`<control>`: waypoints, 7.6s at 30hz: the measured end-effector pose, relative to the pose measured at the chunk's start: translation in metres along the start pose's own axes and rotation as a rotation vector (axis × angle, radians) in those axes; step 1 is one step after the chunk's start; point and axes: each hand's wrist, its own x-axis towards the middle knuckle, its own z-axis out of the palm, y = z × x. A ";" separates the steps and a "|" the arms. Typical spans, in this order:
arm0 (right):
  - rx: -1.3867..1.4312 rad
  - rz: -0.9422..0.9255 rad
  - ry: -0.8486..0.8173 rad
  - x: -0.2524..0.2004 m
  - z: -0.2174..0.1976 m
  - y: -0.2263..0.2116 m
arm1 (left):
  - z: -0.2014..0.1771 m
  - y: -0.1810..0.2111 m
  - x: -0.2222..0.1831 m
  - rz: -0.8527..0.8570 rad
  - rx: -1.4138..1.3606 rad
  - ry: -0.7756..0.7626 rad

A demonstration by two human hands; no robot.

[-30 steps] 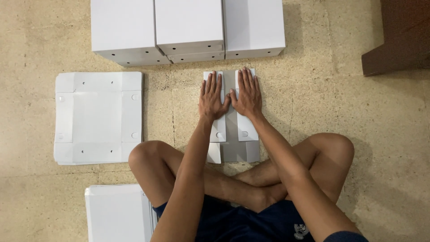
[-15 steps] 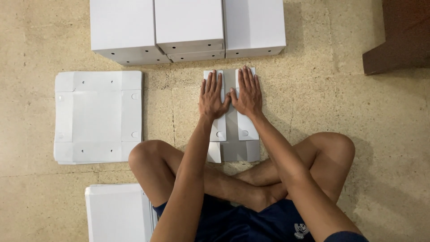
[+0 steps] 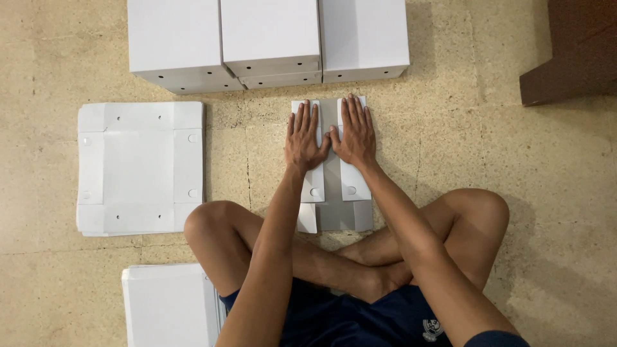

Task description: Assembling a cardboard box by folding pre-cut cardboard sheets and tucking flaps into place.

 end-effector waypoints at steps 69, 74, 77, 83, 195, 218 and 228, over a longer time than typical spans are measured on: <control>0.826 0.492 -0.231 -0.032 -0.120 -0.026 | 0.014 -0.058 -0.022 -0.129 -1.183 0.046; 0.833 0.438 -0.220 -0.024 -0.084 0.001 | 0.031 -0.051 -0.011 -0.222 -1.136 0.139; 0.831 0.411 -0.237 -0.024 -0.071 0.012 | 0.030 -0.048 -0.012 -0.211 -1.153 0.170; 0.832 0.403 -0.262 -0.025 -0.070 0.014 | 0.042 -0.053 -0.005 -0.195 -1.133 0.179; 0.869 0.510 -0.030 -0.063 -0.070 0.045 | 0.017 0.104 -0.042 -0.129 -1.604 -0.001; 1.012 0.569 -0.013 -0.063 -0.034 0.069 | 0.024 0.096 -0.045 -0.146 -1.603 0.007; 0.819 0.315 0.061 -0.061 -0.053 0.051 | 0.009 0.100 -0.052 -0.094 -1.606 0.010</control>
